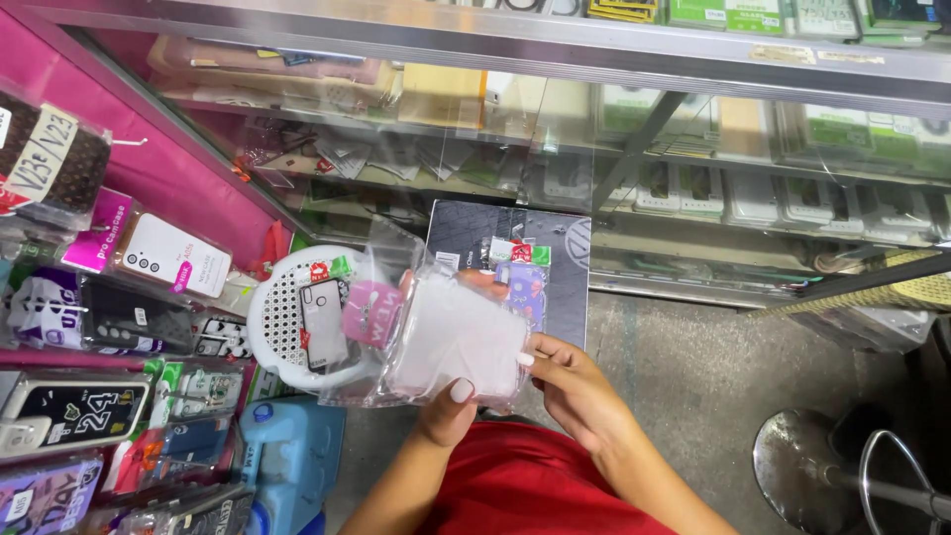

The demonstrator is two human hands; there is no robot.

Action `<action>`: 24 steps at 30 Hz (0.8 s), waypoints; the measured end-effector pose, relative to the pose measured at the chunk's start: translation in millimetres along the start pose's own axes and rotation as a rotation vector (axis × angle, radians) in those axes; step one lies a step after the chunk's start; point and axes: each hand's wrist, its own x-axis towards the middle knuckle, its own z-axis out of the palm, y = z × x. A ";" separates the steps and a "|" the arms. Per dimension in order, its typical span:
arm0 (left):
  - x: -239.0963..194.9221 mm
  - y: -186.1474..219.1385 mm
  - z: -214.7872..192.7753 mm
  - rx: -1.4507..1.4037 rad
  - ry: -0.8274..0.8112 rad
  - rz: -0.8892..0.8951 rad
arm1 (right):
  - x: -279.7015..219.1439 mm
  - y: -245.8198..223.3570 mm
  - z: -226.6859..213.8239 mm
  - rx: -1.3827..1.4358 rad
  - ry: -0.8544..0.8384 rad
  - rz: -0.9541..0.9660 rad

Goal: Inspecting and repackaging various mobile phone cases at a retail counter.

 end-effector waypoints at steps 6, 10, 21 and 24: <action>-3.7 -4.0 -7.0 -0.025 -0.046 -0.058 | -4.9 -1.3 -3.7 0.080 -0.086 -0.018; -5.6 -0.2 -1.8 -0.050 -0.048 -0.070 | -4.5 0.8 -7.8 0.090 -0.102 0.004; -45.3 -37.5 -92.5 -0.253 0.138 -0.101 | 0.7 -0.1 3.8 -0.073 -0.006 -0.104; -55.5 -53.8 -116.9 -0.290 0.345 -0.136 | 0.6 -3.3 11.3 -0.081 -0.015 -0.101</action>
